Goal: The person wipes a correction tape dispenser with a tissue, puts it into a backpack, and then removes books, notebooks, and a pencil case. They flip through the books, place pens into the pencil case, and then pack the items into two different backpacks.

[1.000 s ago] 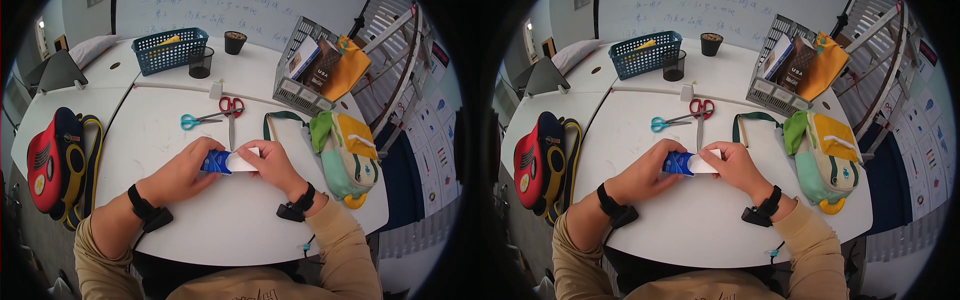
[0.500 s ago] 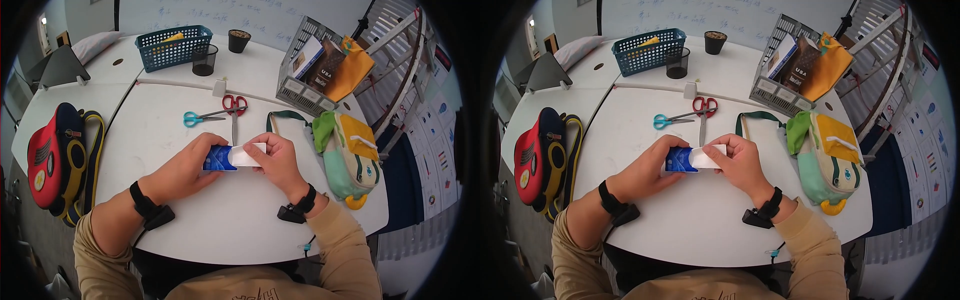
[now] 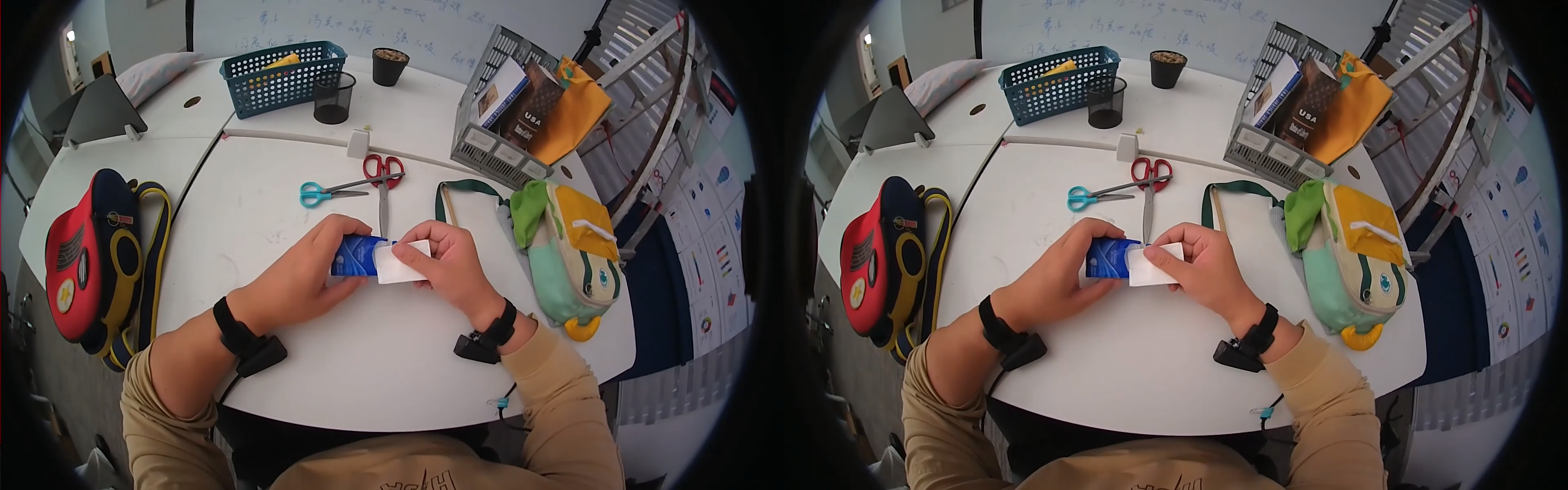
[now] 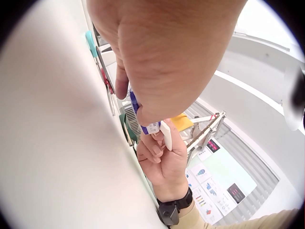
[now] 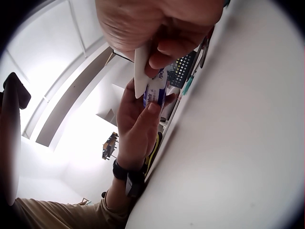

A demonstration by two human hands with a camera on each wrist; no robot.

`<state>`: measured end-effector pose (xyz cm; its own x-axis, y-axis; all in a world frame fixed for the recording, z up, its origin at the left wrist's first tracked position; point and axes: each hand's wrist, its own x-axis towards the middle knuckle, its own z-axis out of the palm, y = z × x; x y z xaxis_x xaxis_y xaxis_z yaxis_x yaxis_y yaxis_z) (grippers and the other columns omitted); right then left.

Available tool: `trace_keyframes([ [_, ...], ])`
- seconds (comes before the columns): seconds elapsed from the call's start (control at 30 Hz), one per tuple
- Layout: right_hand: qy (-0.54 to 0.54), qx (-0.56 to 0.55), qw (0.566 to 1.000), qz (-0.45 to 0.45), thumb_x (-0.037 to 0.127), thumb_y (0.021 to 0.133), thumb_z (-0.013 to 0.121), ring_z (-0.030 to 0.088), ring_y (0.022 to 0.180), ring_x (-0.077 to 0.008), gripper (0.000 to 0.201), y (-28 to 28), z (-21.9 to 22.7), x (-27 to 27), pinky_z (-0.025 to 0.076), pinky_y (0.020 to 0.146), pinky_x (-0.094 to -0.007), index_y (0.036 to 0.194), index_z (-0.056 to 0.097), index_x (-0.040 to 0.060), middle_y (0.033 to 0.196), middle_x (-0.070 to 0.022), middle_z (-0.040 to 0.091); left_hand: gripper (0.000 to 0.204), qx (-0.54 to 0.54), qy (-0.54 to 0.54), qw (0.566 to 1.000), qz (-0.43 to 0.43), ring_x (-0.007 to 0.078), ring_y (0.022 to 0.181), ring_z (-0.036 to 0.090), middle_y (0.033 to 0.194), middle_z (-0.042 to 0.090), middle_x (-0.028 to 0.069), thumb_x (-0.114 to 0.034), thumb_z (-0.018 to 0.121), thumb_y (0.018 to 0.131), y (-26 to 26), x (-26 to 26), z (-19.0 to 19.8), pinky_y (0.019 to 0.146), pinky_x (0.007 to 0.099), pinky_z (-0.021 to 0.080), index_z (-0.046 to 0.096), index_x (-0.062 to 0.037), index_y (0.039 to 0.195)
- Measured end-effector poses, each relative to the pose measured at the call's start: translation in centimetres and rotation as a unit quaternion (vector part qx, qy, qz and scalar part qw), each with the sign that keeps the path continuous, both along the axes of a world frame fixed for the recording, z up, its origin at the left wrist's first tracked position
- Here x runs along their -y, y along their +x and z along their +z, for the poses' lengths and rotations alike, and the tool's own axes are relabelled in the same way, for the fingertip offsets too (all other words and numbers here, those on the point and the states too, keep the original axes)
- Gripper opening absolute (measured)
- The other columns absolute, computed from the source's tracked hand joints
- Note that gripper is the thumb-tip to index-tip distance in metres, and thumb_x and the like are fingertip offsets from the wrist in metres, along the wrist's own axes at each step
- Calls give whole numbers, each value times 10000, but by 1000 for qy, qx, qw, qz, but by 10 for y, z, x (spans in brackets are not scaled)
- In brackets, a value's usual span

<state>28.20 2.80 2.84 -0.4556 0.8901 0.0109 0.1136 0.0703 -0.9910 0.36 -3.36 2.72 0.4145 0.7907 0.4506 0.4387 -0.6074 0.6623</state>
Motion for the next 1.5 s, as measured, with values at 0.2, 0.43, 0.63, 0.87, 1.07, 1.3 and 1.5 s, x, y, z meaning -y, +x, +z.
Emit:
trace_keyframes([
  [0.2,-10,18,1000,-20,214,1094,854,675,666,-20,216,1,1,-2,524,550,-208,1140,775,19,902,-20,805,596,-6,1,1000,-22,402,1250,679,1393,629,198,-7,842,964,-1,-2,0,1069,448,586,551,-12,1485],
  [0.43,67,-3,997,-38,171,1078,868,646,658,-5,173,-3,-1,5,515,572,-208,1118,792,21,843,21,779,572,-8,-37,998,-44,395,1230,678,1359,627,199,-3,813,983,-1,1,5,1065,442,580,554,-19,1493],
  [0.63,187,50,980,-54,149,1033,913,558,633,5,154,2,-12,2,421,554,-228,1078,829,28,798,45,754,562,-28,-42,996,-70,375,1291,661,1421,599,192,3,804,998,-3,0,6,1123,432,563,570,-26,1508],
  [0.87,356,92,928,-62,162,991,947,534,590,-40,171,2,1,5,431,557,-248,1064,852,41,748,5,743,495,-45,-28,994,-90,386,1308,651,1455,559,187,8,804,1009,-2,0,9,1154,431,556,640,-85,1466],
  [1.07,365,106,923,-59,162,986,949,534,585,-49,170,3,0,4,433,554,-253,1062,854,42,748,-2,744,435,-42,-22,995,-85,377,1193,696,1408,575,171,4,778,1009,-3,1,2,1046,429,605,666,-103,1415],
  [1.3,308,106,944,-49,156,1006,935,538,601,-19,170,2,2,6,423,551,-241,1074,840,32,740,28,734,506,-40,-39,995,-78,391,1270,661,1432,566,193,-17,806,1013,-1,3,5,1110,439,569,589,-61,1468],
  [1.5,88,35,995,-21,181,1056,899,612,640,2,200,-2,-1,4,503,566,-211,1111,795,21,801,32,748,585,-25,-18,998,-54,410,1230,683,1425,570,206,-17,812,1003,-2,2,4,1050,446,596,518,-25,1508],
])
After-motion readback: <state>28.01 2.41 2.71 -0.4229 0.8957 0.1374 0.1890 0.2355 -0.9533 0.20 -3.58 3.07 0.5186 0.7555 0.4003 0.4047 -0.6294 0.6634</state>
